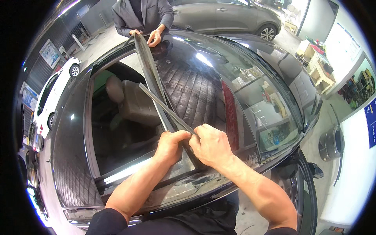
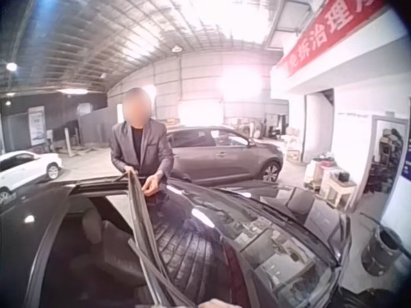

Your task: The person installs a long rubber weather stripping along the upper edge of a car door frame. They align and press the strip into place by hand, working from one side to the other while another person assists from the opposite side.

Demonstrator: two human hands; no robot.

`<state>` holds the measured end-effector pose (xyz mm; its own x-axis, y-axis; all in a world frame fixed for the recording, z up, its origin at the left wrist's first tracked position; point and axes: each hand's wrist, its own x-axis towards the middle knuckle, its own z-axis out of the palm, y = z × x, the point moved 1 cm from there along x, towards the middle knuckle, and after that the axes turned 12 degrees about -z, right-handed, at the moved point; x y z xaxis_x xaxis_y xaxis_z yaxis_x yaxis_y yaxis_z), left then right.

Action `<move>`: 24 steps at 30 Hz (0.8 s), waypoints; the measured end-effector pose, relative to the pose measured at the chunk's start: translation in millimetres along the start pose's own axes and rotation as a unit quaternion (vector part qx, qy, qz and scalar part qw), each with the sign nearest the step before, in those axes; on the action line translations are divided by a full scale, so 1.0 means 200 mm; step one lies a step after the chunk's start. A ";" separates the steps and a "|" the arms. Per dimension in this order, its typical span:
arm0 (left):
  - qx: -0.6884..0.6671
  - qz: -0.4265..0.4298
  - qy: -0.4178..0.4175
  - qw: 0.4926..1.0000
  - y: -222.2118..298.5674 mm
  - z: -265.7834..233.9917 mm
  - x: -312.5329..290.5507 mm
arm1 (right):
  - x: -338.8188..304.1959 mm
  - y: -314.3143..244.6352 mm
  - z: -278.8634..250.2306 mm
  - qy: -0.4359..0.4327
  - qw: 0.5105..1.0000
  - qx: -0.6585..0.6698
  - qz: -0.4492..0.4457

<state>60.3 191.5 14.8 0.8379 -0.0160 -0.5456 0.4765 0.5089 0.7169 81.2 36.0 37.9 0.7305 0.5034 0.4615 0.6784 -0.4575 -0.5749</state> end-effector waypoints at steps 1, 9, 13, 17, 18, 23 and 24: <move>0.000 0.000 0.000 1.000 0.00 0.00 0.00 | 0.00 0.00 0.00 0.000 1.000 -0.002 -0.005; 0.040 -0.011 -0.002 0.999 -0.01 -0.04 0.04 | -0.01 -0.02 0.02 0.028 0.999 -0.006 -0.035; 0.073 0.007 -0.004 0.997 0.02 -0.01 0.01 | -0.02 -0.01 0.01 0.032 0.998 -0.006 -0.053; 0.072 0.002 0.006 0.997 0.02 0.00 -0.01 | -0.03 -0.02 0.01 0.030 0.998 0.003 -0.058; 0.076 0.004 0.010 0.997 0.03 0.00 -0.01 | -0.03 -0.02 0.01 0.030 0.998 0.003 -0.054; 0.069 0.000 0.002 0.998 0.01 -0.02 0.01 | -0.04 -0.05 0.02 0.018 0.999 0.004 -0.035; 0.065 -0.004 0.006 0.998 0.01 -0.02 0.01 | -0.04 -0.05 0.02 0.018 0.999 0.007 -0.032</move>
<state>61.7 196.6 12.8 0.8311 -0.0100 -0.5561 0.5148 0.3921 0.7624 67.9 39.8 37.2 0.6882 0.5048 0.5211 0.7228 -0.4149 -0.5527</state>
